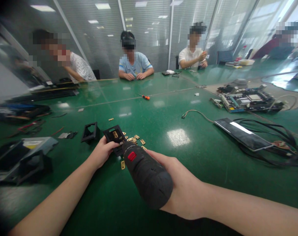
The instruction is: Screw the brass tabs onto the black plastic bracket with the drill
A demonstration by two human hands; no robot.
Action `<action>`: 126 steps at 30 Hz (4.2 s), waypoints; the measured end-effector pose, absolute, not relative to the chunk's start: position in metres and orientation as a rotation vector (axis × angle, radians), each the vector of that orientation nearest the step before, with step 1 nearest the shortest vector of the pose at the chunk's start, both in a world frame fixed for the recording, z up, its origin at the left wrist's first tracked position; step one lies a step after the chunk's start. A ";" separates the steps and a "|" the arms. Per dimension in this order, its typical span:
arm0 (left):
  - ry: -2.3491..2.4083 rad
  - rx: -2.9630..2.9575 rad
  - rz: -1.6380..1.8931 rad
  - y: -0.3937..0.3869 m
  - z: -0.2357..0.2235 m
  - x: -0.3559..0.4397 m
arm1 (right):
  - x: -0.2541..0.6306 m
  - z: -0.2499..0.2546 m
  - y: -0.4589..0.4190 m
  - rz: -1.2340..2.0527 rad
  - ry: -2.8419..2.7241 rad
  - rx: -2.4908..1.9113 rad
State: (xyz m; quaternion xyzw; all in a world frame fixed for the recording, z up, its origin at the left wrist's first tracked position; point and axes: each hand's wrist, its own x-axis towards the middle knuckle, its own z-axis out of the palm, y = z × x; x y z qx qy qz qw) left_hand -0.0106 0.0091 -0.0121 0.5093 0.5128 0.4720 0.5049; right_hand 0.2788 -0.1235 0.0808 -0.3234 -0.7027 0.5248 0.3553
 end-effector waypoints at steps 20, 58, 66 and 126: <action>1.255 1.236 1.154 0.009 -0.013 -0.010 | 0.280 0.083 -0.121 1.264 -1.882 -0.855; 1.248 1.219 1.164 0.005 -0.010 -0.005 | 0.277 0.076 -0.126 1.268 -1.813 -0.881; 1.239 1.220 1.165 0.005 -0.009 -0.004 | 0.283 0.076 -0.124 1.257 -1.916 -0.865; 1.229 1.224 1.169 0.009 -0.013 -0.007 | 0.281 0.081 -0.125 1.272 -1.879 -0.811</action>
